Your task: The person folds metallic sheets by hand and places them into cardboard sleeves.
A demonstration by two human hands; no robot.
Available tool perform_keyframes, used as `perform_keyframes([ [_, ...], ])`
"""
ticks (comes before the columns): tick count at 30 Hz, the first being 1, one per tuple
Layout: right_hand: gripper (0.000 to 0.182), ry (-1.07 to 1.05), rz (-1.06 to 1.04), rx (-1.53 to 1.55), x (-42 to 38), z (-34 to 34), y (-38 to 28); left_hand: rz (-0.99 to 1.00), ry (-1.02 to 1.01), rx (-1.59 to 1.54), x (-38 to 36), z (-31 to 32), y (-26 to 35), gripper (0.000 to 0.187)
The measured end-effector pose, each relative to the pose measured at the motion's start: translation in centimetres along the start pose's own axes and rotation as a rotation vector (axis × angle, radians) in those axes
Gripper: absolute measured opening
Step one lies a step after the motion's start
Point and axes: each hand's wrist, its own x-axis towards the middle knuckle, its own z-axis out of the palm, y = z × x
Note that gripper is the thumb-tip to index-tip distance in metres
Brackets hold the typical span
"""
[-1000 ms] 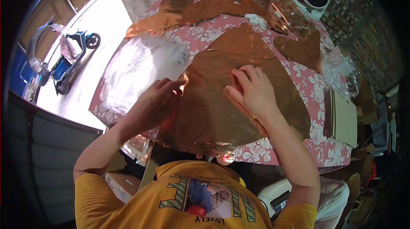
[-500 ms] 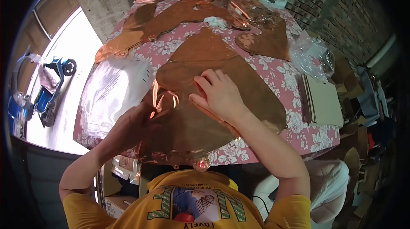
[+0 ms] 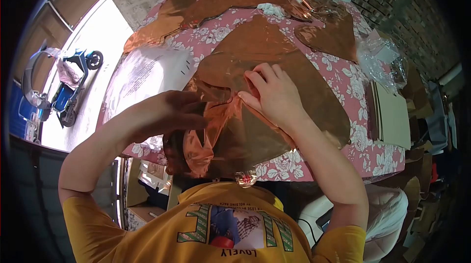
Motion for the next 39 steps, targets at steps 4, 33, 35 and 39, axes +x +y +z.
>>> perform_keyframes([
  [4,0.041,0.007,-0.006,-0.009,0.0,0.2,0.2,0.028,-0.122,-0.050,0.3,0.5,2.4,0.050],
  [33,0.038,0.063,-0.028,-0.040,0.0,1.5,1.1,0.980,0.138,0.785,3.0,5.5,-6.0,0.055],
  [35,0.037,0.067,-0.030,-0.038,0.1,1.4,1.0,0.982,0.102,0.760,3.5,5.6,-6.3,0.056],
  [39,0.036,0.068,-0.020,-0.030,0.0,1.2,0.9,1.056,0.139,0.900,3.6,5.9,-5.7,0.049],
])
